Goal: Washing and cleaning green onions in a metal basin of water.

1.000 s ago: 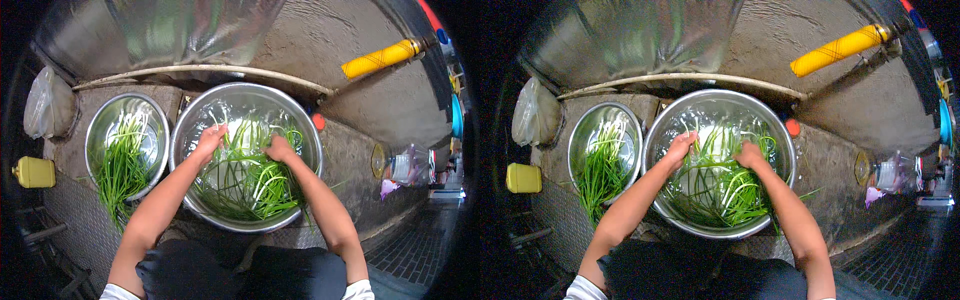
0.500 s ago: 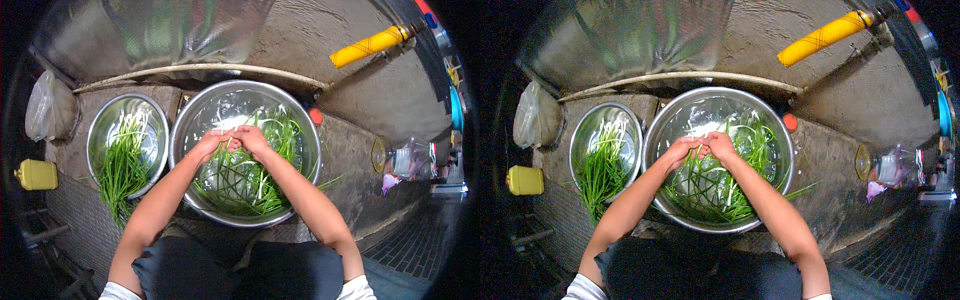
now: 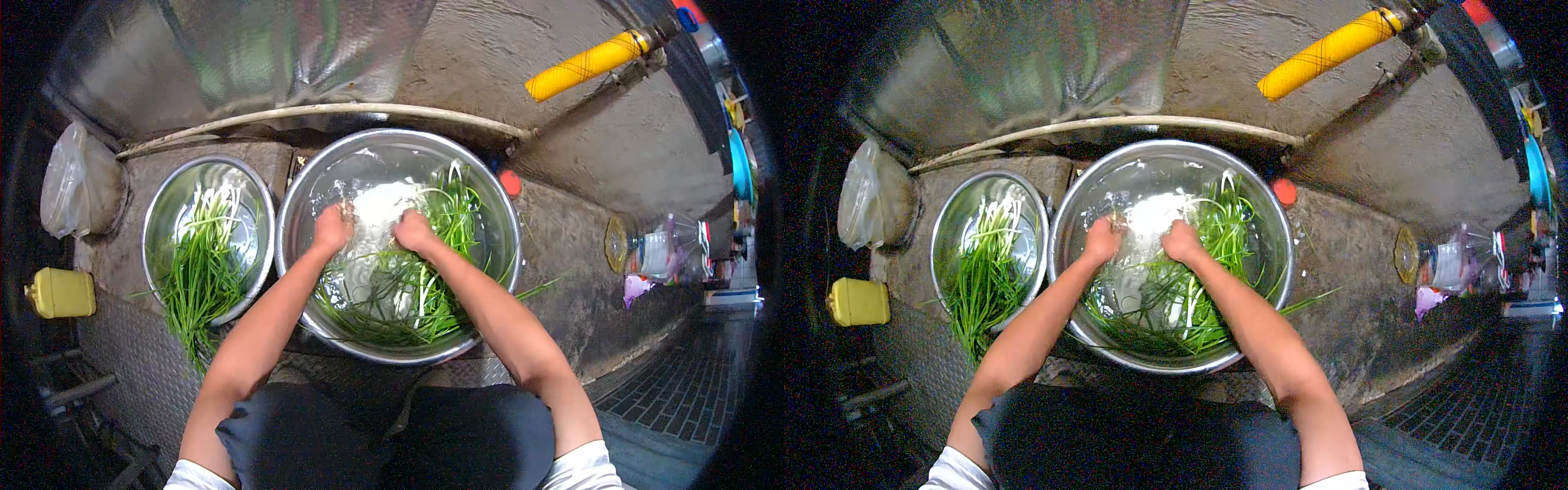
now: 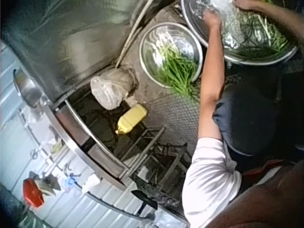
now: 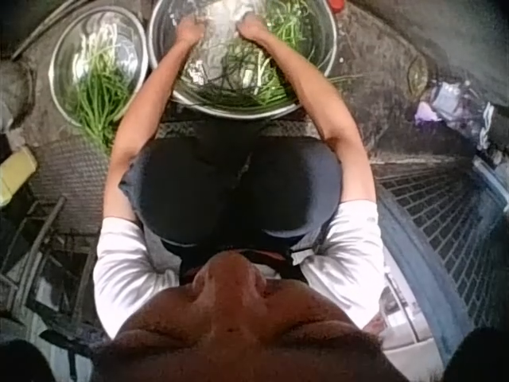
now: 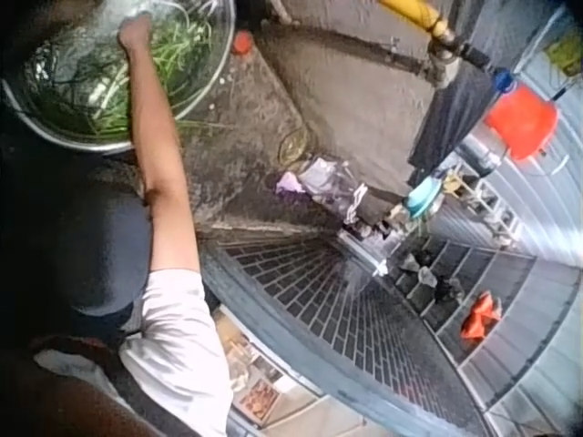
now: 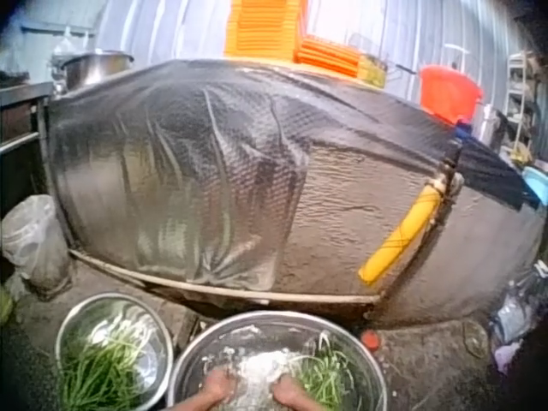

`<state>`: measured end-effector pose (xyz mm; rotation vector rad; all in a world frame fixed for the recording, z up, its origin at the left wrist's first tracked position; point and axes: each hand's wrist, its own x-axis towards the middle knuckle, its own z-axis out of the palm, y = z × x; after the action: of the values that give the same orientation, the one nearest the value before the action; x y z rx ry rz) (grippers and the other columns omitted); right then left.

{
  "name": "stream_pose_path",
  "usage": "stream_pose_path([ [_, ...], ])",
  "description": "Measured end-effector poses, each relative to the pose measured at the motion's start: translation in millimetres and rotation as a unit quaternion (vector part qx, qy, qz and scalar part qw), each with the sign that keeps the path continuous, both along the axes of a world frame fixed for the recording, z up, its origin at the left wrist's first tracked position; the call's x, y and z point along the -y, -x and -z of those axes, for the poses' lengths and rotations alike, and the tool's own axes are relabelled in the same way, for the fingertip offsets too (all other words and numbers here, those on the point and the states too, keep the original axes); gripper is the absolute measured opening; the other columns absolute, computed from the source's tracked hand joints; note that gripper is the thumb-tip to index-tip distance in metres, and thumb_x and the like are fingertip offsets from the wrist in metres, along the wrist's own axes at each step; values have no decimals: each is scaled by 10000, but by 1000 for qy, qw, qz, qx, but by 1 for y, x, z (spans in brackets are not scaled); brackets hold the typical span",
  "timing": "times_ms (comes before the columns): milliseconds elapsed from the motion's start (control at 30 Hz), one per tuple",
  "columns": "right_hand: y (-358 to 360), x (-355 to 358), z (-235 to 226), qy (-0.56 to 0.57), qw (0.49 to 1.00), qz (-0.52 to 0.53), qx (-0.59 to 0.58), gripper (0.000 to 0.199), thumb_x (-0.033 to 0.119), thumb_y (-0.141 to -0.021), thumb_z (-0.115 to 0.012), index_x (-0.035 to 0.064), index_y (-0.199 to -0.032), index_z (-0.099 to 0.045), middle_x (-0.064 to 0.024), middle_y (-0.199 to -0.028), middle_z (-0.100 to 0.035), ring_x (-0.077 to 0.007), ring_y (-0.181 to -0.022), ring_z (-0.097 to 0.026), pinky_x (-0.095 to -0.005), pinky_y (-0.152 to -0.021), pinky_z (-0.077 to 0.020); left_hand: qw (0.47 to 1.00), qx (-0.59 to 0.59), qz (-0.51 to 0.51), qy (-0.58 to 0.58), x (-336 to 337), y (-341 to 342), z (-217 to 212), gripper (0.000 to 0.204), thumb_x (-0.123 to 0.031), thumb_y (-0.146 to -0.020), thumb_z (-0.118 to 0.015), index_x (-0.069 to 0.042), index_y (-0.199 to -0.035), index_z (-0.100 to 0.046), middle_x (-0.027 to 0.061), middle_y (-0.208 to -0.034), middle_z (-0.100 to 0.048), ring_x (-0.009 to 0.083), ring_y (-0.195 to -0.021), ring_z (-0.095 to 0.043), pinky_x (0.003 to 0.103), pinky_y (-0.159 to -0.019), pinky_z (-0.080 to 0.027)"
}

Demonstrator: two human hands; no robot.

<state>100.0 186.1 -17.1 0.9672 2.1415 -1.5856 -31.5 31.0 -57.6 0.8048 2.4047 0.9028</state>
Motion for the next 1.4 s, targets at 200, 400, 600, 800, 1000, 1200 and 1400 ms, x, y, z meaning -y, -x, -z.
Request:
stream_pose_path([
  [200, 4, 7, -15, -5, 987, 76, -144, 342, 54, -808, -653, -8, -1113, -512, -127, -959, -644, -175, -812, -612, -314, -634, -527, 863, 478, 15, -160, 0, -9, -43, 386, -372, -953, -540, -52, -1150, -628, 41, -1080, -651, 134, -967, -570, 309, -866, -459],
  [400, 3, 4, -16, 126, 960, 223, -115, 271, 292, -951, -567, 23, -930, -589, -65, -684, -633, -133, -528, -571, -270, -483, -470, 790, 595, 91, -119, -5, -21, -41, 427, -359, -1018, -371, -23, -1214, -546, 112, -1089, -645, 194, -968, -625, 344, -905, -482],
  [600, 6, 8, -18, 179, 947, 220, -148, 204, 171, -910, -602, -12, -998, -590, -64, -708, -622, -138, -576, -567, -279, -496, -454, 773, 611, 121, -119, -5, -27, -44, 365, -320, -989, -475, -12, -1166, -561, 61, -912, -633, 157, -866, -602, 299, -814, -482],
  [800, 8, 10, -23, 131, 952, 224, -161, 239, 63, -833, -653, -30, -1040, -578, -90, -795, -645, -157, -650, -596, -290, -557, -472, 787, 587, 140, -128, 1, -23, -41, 306, -277, -968, -533, -14, -1113, -593, 26, -834, -590, 120, -737, -516, 285, -674, -466],
  [1000, -1, -10, 8, -87, 975, 176, -106, 153, 153, -838, -658, 1, -821, -647, -91, -659, -636, -152, -554, -578, -318, -516, -462, 809, 554, 173, -99, -8, -30, -47, 276, -275, -954, -561, -59, -1114, -626, -8, -780, -541, 104, -700, -482, 282, -611, -435],
  [1200, -2, -7, -5, -56, 978, 195, -56, 208, 169, -861, -648, -4, -745, -655, -79, -607, -620, -158, -464, -550, -316, -422, -426, 817, 545, 182, -58, -4, -27, -28, 217, -190, -928, -601, -51, -1094, -621, 15, -863, -601, 105, -740, -529, 287, -679, -473],
  [1400, -7, -24, 0, 156, 953, 246, -78, 213, 162, -922, -590, -49, -896, -609, -153, -780, -674, -166, -582, -605, -279, -423, -447, 870, 443, 105, -188, -4, -28, -23, 207, -30, -873, -612, -8, -1076, -575, 46, -918, -626, 139, -846, -603, 293, -724, -490],
])
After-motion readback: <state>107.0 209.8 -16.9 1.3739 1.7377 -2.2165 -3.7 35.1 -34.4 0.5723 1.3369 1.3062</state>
